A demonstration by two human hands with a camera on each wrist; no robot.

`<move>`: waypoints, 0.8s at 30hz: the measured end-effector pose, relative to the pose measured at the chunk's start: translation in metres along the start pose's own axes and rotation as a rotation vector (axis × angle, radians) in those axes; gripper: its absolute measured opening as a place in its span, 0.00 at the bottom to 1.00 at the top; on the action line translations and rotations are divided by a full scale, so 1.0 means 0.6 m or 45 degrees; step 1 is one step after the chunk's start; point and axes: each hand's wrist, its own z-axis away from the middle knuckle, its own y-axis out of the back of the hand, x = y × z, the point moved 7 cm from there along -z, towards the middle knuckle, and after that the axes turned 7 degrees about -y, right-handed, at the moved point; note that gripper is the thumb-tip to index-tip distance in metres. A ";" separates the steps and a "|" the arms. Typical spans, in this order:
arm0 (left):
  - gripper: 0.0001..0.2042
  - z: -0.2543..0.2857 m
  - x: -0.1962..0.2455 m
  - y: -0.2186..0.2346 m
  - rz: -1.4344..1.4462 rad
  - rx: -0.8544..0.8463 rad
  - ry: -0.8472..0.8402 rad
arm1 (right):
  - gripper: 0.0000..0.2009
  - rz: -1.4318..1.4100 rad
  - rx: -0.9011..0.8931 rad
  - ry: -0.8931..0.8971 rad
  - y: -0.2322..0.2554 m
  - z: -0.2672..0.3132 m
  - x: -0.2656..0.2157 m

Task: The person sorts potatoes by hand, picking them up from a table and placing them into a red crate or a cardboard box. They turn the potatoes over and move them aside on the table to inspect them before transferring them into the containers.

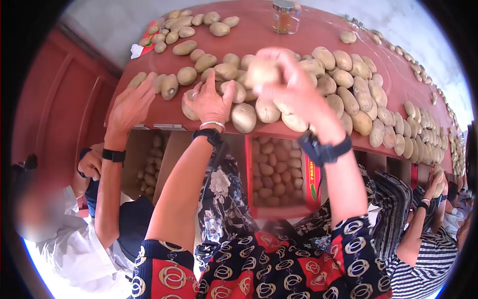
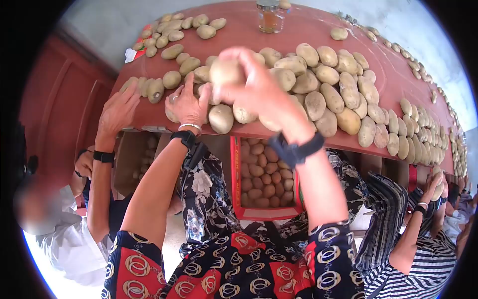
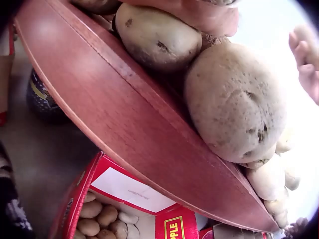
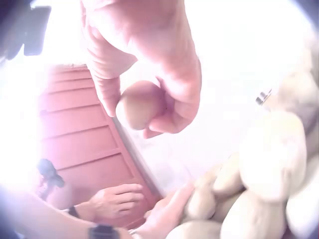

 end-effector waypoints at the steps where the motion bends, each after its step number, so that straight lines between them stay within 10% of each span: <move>1: 0.32 0.001 0.001 0.000 0.009 0.001 0.011 | 0.26 0.166 0.082 0.032 0.021 -0.024 -0.020; 7: 0.32 -0.006 0.004 -0.004 0.047 -0.011 0.012 | 0.27 0.701 0.141 0.145 0.075 -0.149 -0.014; 15: 0.31 -0.007 0.013 0.008 0.064 0.061 -0.043 | 0.19 1.629 -0.092 -0.341 0.074 -0.204 0.090; 24: 0.33 -0.007 0.005 -0.006 0.047 -0.012 -0.010 | 0.13 0.699 0.142 0.083 0.146 -0.126 -0.004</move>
